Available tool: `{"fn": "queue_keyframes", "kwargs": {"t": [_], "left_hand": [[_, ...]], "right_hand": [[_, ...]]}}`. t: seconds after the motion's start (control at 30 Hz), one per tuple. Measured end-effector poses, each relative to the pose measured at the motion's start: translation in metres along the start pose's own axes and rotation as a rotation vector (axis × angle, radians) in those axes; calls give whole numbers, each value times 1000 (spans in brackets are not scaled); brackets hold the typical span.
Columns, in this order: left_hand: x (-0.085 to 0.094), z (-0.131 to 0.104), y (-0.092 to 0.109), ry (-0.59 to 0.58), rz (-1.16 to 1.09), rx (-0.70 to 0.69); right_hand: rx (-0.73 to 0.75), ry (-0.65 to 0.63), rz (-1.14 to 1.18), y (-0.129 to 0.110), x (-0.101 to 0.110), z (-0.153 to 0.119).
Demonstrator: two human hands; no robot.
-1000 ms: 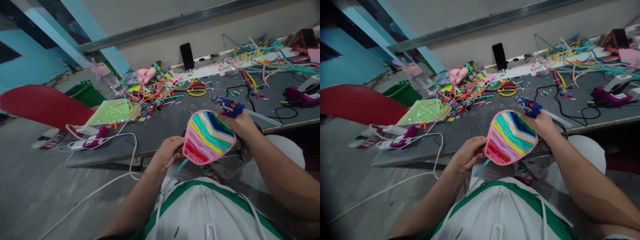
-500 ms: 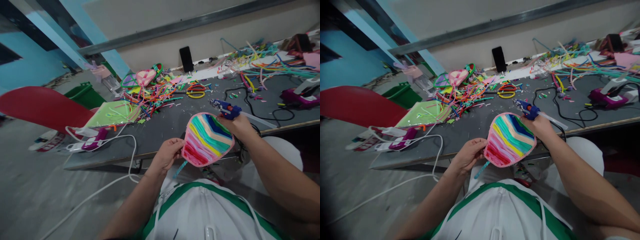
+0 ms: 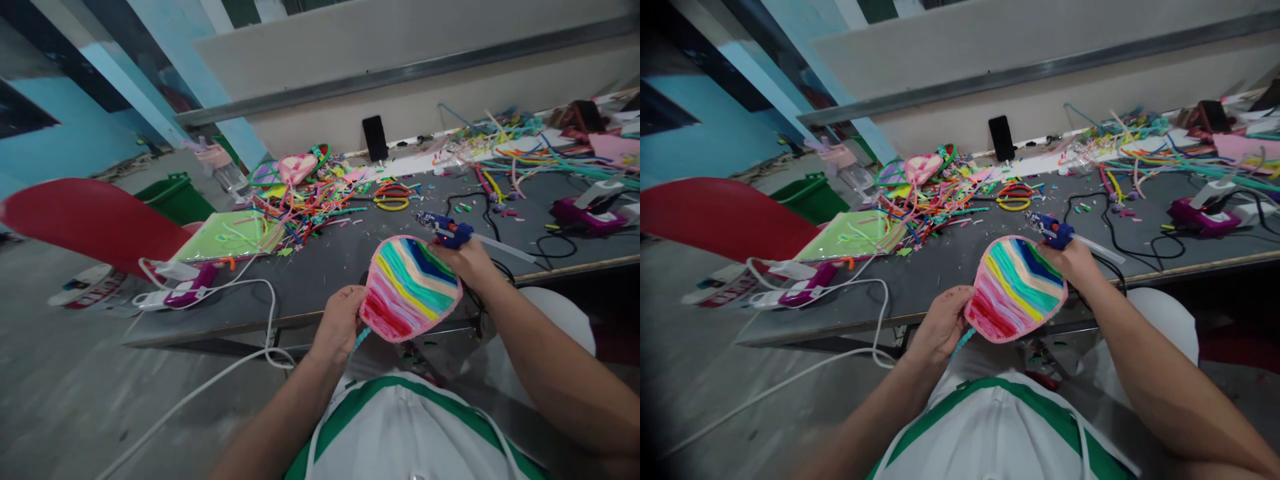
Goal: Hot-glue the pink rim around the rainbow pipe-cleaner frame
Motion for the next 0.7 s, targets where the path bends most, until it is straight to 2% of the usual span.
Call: {"fn": "queue_keyframes", "kwargs": {"t": [0.13, 0.27, 0.43, 0.47, 0.57, 0.63, 0.7], "left_hand": [[1, -2, 0, 56, -56, -38], [2, -6, 0, 34, -87, -55], [4, -10, 3, 5, -92, -41], [5, -10, 3, 1, -98, -37], [6, -9, 4, -26, -106, -17], [7, -9, 4, -44, -107, 0], [8, -9, 4, -57, -113, 12]], "right_hand": [[-5, -8, 38, 1, -5, -3], [-8, 8, 72, 4, -8, -3], [84, 258, -152, -13, 16, -10], [104, 245, -161, -19, 18, -15], [110, 41, -120, -32, 13, -41], [202, -64, -140, -37, 5, -62], [363, -171, -155, -39, -4, -80]]}}
Point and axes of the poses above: each hand's wrist, its own z-axis towards the middle knuckle, its own x-axis out of the back of the hand, y = z × x, the point moved 5 cm from there along z, towards the middle knuckle, and after that the axes turned 13 degrees about y, right-handed, at the moved point
